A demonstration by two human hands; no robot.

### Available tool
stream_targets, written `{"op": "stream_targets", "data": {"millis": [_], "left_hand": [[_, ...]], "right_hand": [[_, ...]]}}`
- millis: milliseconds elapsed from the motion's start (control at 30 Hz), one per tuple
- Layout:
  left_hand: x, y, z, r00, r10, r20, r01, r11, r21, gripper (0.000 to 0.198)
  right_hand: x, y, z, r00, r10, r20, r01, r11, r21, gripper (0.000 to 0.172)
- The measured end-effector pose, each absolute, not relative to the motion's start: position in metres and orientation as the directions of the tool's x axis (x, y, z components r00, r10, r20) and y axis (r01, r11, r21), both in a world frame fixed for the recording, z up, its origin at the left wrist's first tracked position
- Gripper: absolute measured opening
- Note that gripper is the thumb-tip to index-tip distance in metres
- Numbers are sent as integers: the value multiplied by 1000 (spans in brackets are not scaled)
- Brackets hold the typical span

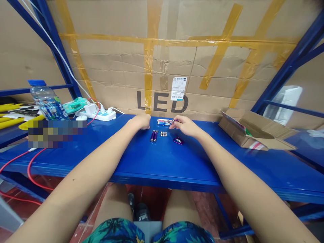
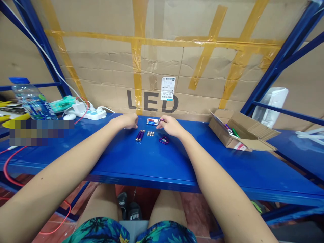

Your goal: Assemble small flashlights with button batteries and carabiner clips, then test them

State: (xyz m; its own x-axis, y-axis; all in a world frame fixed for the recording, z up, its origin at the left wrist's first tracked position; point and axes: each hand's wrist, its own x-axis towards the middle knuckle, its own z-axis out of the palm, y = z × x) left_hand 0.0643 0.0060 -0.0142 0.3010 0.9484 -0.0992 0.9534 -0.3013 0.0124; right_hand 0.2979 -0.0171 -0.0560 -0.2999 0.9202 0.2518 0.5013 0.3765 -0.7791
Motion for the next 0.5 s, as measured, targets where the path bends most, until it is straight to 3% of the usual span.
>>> {"op": "stream_targets", "data": {"millis": [200, 500], "left_hand": [[64, 1, -11, 227, 939, -260, 972, -201, 122, 30], [55, 13, -14, 196, 925, -324, 969, -133, 207, 32]], "right_hand": [[297, -19, -55, -294, 928, 228, 489, 351, -798, 16], [297, -21, -53, -297, 932, 206, 500, 336, -798, 15]]}}
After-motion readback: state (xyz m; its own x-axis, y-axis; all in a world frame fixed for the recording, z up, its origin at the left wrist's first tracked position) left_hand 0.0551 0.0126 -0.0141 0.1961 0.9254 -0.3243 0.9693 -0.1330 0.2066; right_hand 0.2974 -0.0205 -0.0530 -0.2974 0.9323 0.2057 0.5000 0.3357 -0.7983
